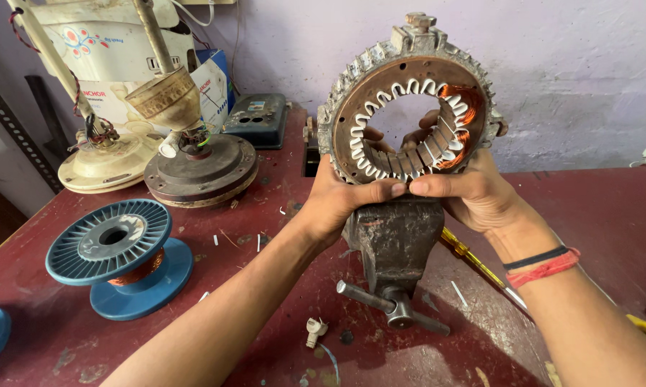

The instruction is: The person winds copper wire into the slots of a motor stator held in a bench vise. They use a screwdriver to push the wire into place and insert white plastic spacers between the windings. The person rotates the stator to access different slots and continues winding until the visible slots are filled.

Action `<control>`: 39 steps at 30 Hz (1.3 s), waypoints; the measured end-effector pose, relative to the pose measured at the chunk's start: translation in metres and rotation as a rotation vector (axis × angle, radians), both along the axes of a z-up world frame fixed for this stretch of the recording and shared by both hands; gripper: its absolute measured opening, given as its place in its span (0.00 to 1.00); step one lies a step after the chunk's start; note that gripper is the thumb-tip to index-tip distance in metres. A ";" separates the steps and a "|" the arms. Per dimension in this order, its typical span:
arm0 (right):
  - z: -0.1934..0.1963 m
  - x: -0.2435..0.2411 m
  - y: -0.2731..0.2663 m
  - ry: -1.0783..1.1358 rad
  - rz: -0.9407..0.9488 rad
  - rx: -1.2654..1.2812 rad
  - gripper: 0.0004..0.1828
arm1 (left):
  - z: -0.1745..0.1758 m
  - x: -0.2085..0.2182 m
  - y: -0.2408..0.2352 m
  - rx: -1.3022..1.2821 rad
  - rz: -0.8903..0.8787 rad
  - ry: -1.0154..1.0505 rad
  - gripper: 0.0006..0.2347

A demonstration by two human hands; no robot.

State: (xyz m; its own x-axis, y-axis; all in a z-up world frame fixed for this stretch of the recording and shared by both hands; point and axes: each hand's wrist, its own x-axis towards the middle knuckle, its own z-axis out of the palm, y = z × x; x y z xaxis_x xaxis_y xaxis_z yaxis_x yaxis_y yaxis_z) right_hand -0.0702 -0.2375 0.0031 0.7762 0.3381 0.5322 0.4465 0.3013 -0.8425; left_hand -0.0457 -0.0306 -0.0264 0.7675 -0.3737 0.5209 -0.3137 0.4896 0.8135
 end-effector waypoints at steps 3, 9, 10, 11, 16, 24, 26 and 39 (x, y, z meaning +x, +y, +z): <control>0.000 0.001 -0.003 0.068 0.025 -0.038 0.38 | 0.002 0.002 0.000 0.007 0.005 -0.001 0.31; 0.000 0.006 -0.002 0.016 0.040 -0.010 0.39 | 0.003 -0.002 0.001 0.077 0.045 0.019 0.29; -0.001 0.007 -0.003 0.024 0.029 -0.016 0.39 | 0.004 -0.003 0.002 0.086 0.031 0.044 0.28; -0.002 0.008 -0.004 0.034 0.019 -0.021 0.39 | 0.005 -0.005 0.002 0.097 0.018 0.071 0.27; -0.011 0.017 -0.017 0.220 0.016 -0.115 0.34 | 0.007 -0.007 0.003 0.157 0.063 0.105 0.28; -0.029 0.019 -0.021 0.247 0.080 -0.147 0.32 | 0.008 -0.008 0.004 0.201 0.101 0.206 0.32; -0.030 0.013 -0.011 0.194 -0.017 -0.064 0.35 | 0.010 -0.011 0.005 0.315 0.142 0.221 0.30; -0.016 -0.004 -0.009 0.401 -0.086 0.062 0.37 | 0.039 -0.020 0.007 0.276 0.069 0.308 0.32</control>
State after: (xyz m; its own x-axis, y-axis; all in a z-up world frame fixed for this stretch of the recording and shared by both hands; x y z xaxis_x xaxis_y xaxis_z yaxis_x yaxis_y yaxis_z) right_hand -0.0738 -0.2460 -0.0132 0.9504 0.2393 0.1989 0.1121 0.3330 -0.9363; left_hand -0.0652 -0.0236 0.0127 0.8999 -0.4093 0.1507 -0.0600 0.2261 0.9723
